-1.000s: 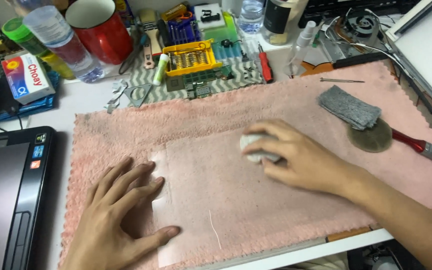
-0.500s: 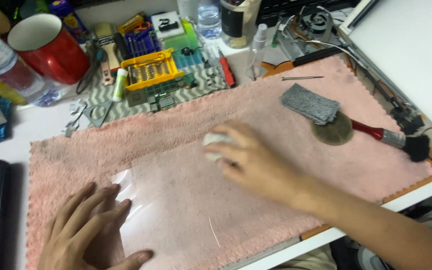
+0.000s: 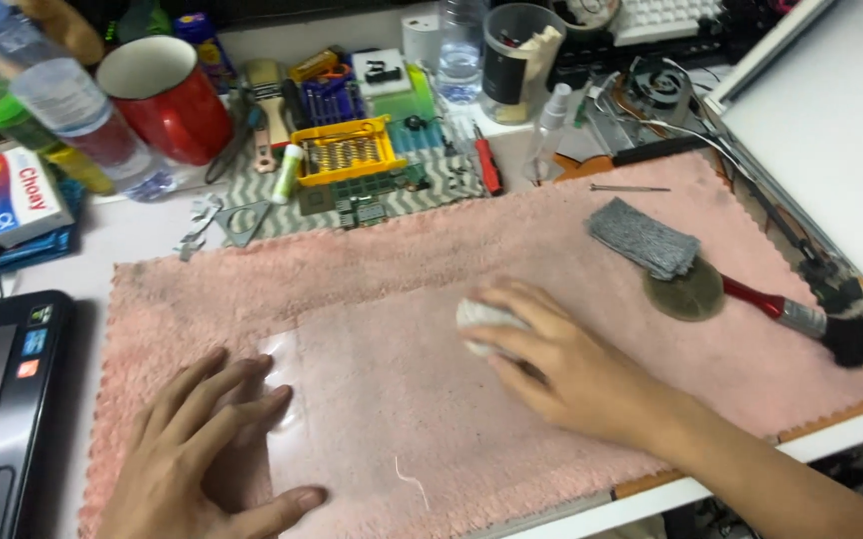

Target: The person cleans a pink cloth laid on a desk by rubbing it with a dark abrasive pad, then a white pad, and finally brushing it with a red-handled brush. The workspace contains various tools and containers in the background.

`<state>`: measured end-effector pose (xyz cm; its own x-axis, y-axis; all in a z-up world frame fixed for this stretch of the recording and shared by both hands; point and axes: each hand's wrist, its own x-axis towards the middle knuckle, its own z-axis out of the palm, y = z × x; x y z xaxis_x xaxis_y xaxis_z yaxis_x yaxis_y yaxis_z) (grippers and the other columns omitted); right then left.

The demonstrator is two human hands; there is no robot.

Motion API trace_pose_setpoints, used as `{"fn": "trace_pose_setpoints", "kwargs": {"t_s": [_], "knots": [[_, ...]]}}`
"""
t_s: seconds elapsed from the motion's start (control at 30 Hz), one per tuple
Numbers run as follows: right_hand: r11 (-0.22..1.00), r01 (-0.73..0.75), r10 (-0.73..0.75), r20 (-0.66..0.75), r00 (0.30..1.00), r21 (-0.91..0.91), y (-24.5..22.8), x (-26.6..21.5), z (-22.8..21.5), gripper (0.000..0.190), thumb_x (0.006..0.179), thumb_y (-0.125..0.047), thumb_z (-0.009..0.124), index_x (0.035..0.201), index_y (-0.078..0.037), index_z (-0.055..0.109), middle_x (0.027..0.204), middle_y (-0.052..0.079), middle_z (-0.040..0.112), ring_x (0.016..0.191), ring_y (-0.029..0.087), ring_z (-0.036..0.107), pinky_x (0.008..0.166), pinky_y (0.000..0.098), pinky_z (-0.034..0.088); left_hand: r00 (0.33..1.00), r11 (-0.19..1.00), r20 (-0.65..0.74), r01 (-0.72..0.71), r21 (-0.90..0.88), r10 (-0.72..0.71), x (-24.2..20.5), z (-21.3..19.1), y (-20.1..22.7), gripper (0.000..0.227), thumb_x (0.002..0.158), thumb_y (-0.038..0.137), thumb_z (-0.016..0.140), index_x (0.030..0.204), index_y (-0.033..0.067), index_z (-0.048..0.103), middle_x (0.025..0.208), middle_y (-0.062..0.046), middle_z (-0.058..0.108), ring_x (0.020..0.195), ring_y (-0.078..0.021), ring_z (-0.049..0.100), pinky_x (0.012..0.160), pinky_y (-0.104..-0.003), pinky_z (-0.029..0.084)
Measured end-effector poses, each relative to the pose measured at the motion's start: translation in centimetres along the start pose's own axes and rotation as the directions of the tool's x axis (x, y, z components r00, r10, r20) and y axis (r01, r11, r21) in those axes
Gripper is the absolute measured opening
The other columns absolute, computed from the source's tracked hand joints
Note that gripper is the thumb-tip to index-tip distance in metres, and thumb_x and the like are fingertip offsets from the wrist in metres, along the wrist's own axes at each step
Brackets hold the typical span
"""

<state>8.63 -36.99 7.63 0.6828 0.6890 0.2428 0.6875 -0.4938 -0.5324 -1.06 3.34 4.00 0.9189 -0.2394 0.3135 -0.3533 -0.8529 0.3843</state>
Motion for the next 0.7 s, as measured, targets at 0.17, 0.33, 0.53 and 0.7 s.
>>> {"fn": "trace_pose_setpoints", "kwargs": {"t_s": [0.17,0.33,0.53,0.7], "knots": [[0.948,-0.304,0.306,0.011,0.952,-0.097,4.1,-1.8,-1.9,0.043,0.102,-0.019,0.072,0.143,-0.027,0.082,0.170,0.003,0.058,0.147,0.024,0.062,0.113,0.0416,0.067,0.998,0.999,-0.041,-0.039,-0.021,0.038,0.1,0.0,0.0,0.100,0.057,0.082,0.103,0.138,0.0279,0.083,0.165,-0.002,0.070,0.167,-0.0341,0.049,0.132,-0.057,0.038],[0.933,-0.075,-0.037,-0.301,0.953,-0.351,4.2,-0.5,-1.0,0.037,0.094,-0.006,0.078,0.130,-0.012,0.084,0.144,0.015,0.075,0.131,0.034,0.073,0.116,0.0554,0.056,0.987,0.990,-0.103,-0.132,-0.048,0.127,0.0,0.8,-1.3,0.102,0.057,0.083,0.103,0.138,0.0243,0.081,0.162,-0.008,0.072,0.163,-0.0366,0.054,0.133,-0.057,0.040],[0.893,-0.445,0.448,0.051,0.893,-0.060,3.9,-3.0,-2.8,0.047,0.101,-0.019,0.072,0.145,-0.033,0.082,0.175,-0.006,0.054,0.149,0.022,0.060,0.111,0.0369,0.072,0.992,0.996,-0.095,-0.080,0.031,0.083,-0.4,2.0,-2.2,0.111,0.048,0.090,0.106,0.142,0.0346,0.079,0.165,0.006,0.070,0.166,-0.0293,0.052,0.132,-0.052,0.040],[0.975,-0.208,0.205,-0.039,0.978,-0.079,2.1,-3.5,-1.0,0.038,0.109,-0.031,0.067,0.143,-0.020,0.082,0.169,0.010,0.057,0.155,0.034,0.055,0.122,0.0507,0.058,0.996,0.997,-0.056,-0.070,-0.010,0.069,0.0,0.9,-1.2,0.117,0.056,0.088,0.101,0.151,0.0258,0.075,0.164,0.001,0.071,0.165,-0.0306,0.050,0.134,-0.055,0.036]]}}
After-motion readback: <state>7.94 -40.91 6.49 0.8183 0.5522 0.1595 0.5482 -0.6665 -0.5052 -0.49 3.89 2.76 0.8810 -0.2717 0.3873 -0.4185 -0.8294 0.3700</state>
